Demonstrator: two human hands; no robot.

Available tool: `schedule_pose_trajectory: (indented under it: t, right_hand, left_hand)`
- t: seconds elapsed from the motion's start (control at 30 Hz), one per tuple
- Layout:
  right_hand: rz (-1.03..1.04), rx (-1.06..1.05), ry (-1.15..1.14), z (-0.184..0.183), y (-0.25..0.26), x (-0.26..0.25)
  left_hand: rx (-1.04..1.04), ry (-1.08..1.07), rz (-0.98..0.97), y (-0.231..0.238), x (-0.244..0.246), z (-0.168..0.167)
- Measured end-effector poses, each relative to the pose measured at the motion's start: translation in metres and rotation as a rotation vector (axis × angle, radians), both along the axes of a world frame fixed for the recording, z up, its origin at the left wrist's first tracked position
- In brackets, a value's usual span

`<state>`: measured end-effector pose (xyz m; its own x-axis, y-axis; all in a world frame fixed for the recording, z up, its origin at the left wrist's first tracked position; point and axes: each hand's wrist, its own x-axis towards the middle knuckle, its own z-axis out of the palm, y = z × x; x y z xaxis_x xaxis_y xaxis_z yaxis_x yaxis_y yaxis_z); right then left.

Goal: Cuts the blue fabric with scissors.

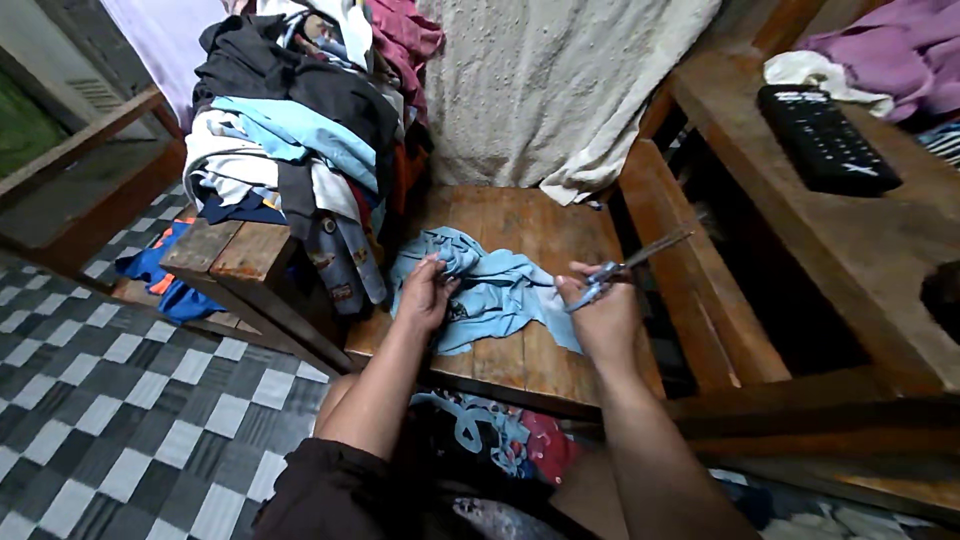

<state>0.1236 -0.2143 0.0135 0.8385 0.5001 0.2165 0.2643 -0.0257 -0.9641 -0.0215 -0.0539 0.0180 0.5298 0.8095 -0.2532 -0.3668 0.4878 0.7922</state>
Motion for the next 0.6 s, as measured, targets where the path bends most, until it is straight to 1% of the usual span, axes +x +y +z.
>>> schedule_pose_trajectory:
  t: [0.07, 0.13, 0.27, 0.33, 0.4, 0.53, 0.6]
  right_hand:
    - [0.071, -0.033, 0.04, -0.003, 0.004, -0.003]
    - [0.099, -0.018, 0.071, -0.008, 0.013, -0.005]
    - [0.067, -0.019, 0.063, -0.016, 0.025, 0.001]
    - [0.073, -0.092, 0.045, -0.014, 0.026, 0.005]
    - [0.124, -0.181, 0.037, -0.013, 0.027, 0.01]
    - [0.152, -0.305, 0.029, -0.015, 0.042, 0.025]
    - [0.15, -0.447, 0.043, -0.015, 0.057, 0.035]
  left_hand:
    - [0.057, -0.012, -0.027, 0.001, 0.001, 0.0]
    - [0.102, -0.049, -0.068, 0.001, 0.003, 0.003]
    - [0.163, -0.087, -0.149, 0.001, 0.001, 0.005]
    - [0.193, -0.063, -0.194, 0.002, -0.004, 0.005]
    - [0.202, -0.055, -0.258, 0.004, -0.01, 0.006]
    - [0.182, -0.105, -0.392, 0.005, -0.02, 0.011]
    - [0.158, -0.145, -0.456, 0.008, -0.023, 0.013]
